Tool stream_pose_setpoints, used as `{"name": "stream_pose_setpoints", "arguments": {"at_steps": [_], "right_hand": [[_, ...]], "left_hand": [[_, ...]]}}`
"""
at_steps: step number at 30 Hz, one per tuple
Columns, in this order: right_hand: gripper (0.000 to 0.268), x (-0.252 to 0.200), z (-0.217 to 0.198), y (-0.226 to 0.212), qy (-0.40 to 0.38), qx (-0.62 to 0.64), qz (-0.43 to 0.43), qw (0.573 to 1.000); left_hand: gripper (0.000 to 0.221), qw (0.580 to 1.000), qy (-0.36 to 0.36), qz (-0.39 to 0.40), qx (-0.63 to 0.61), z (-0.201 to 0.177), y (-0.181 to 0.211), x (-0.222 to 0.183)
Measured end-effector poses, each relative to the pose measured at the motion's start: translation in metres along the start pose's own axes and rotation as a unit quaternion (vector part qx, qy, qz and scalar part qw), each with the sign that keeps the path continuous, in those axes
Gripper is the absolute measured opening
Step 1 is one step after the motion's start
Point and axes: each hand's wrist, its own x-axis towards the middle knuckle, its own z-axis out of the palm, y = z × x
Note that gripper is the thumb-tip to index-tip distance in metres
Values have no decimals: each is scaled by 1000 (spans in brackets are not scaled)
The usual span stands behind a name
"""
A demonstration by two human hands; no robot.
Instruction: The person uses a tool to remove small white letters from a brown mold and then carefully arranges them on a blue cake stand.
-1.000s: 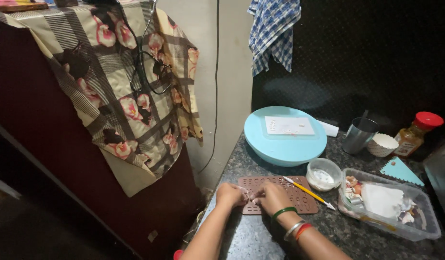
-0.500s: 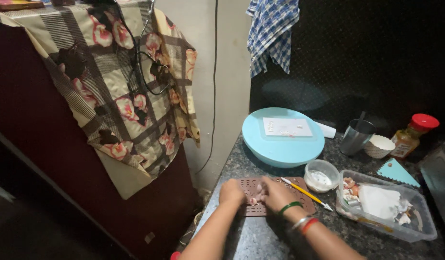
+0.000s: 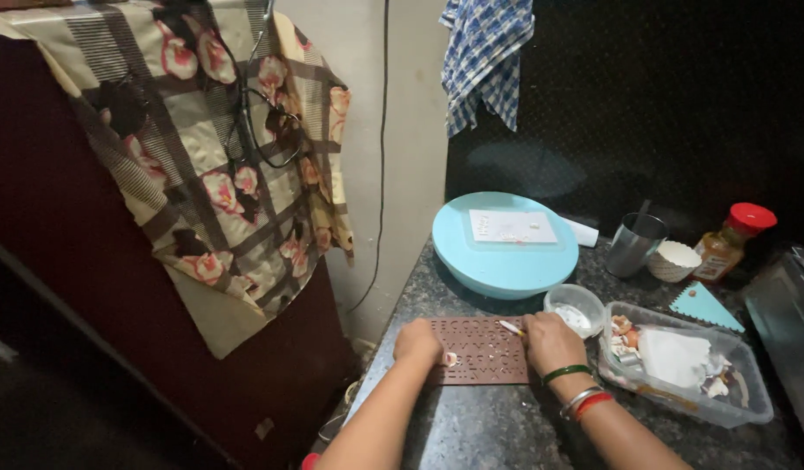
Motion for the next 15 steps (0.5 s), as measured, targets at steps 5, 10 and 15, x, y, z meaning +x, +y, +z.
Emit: {"name": "stream_pose_setpoints", "arguments": {"at_steps": [5, 10, 15], "right_hand": [[24, 0, -14, -26, -1, 77, -77, 994], [28, -14, -25, -49, -134, 105, -81, 982], [38, -48, -8, -26, -56, 218, -171, 959]], "left_hand": [[42, 999, 20, 27, -9, 9, -11, 0], [36, 997, 40, 63, -37, 16, -18, -6], [39, 998, 38, 46, -31, 19, -17, 1]]}}
